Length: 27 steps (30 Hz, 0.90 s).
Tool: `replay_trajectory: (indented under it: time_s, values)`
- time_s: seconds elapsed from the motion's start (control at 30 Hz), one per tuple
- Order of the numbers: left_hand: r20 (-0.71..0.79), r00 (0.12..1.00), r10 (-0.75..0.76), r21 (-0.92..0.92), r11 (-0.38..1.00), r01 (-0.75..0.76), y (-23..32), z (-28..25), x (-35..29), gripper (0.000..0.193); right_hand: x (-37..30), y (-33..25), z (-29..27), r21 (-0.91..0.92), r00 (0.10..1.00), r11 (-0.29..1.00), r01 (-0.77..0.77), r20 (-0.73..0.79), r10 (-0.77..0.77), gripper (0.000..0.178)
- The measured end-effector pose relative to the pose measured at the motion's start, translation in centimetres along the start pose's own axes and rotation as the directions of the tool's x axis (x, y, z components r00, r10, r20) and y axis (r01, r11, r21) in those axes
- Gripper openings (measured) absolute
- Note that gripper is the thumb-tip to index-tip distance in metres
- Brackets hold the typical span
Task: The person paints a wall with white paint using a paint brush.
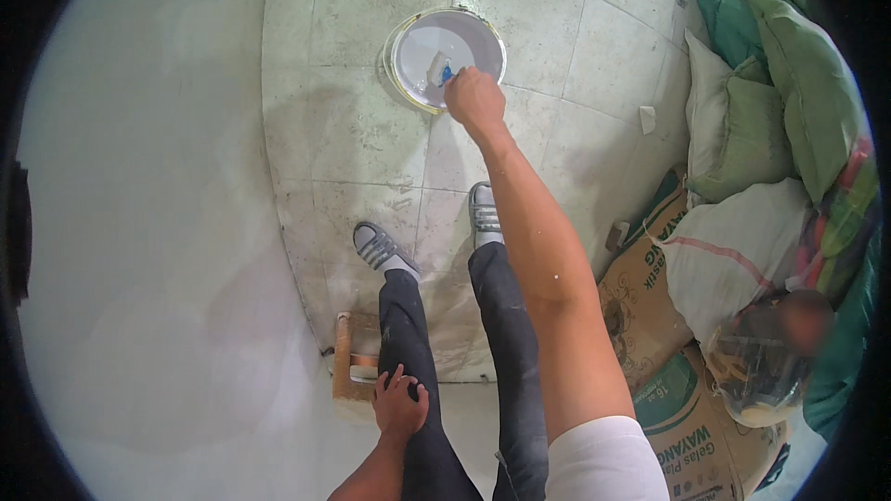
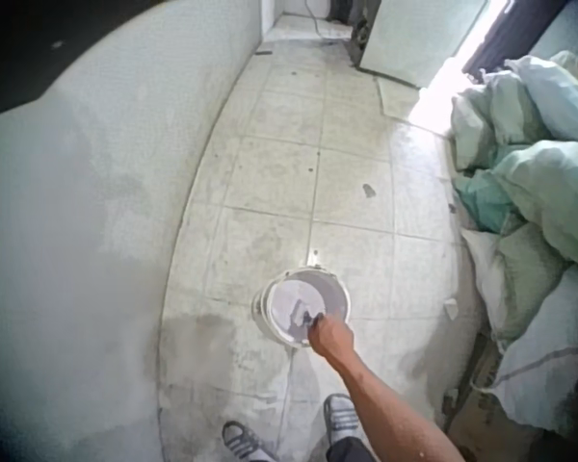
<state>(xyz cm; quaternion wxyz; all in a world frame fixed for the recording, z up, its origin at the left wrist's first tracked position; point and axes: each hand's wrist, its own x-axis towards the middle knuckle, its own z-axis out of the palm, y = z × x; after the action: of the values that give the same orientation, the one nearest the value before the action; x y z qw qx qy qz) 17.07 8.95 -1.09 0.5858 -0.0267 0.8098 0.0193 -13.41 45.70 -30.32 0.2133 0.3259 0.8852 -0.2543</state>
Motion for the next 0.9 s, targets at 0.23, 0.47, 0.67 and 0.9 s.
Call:
replay_trajectory:
  time_s: [0.23,0.47,0.67,0.9]
  values:
    - [0.01,1.0,-0.013,0.004,1.0,0.013,0.3,-0.7,0.0,0.029,-6.7,-0.4,-1.7,0.217,0.96,0.974,0.072,-0.279,-0.009,0.028]
    - [0.074,0.996,-0.051,0.037,0.998,0.048,0.2,-2.0,0.0,0.036,-13.0,1.4,-1.2,0.385,0.945,0.922,0.035,-0.314,0.095,0.026]
    - [0.069,0.998,-0.015,0.067,0.998,0.01,-0.1,-1.7,0.1,0.033,-14.9,1.3,-1.8,0.445,0.921,0.896,-0.01,-0.344,0.181,0.027]
    - [0.049,0.999,-0.007,0.044,0.999,0.005,-2.2,-1.5,-0.1,0.035,-20.5,-9.7,1.8,0.668,0.978,0.744,0.022,-0.169,0.123,0.03]
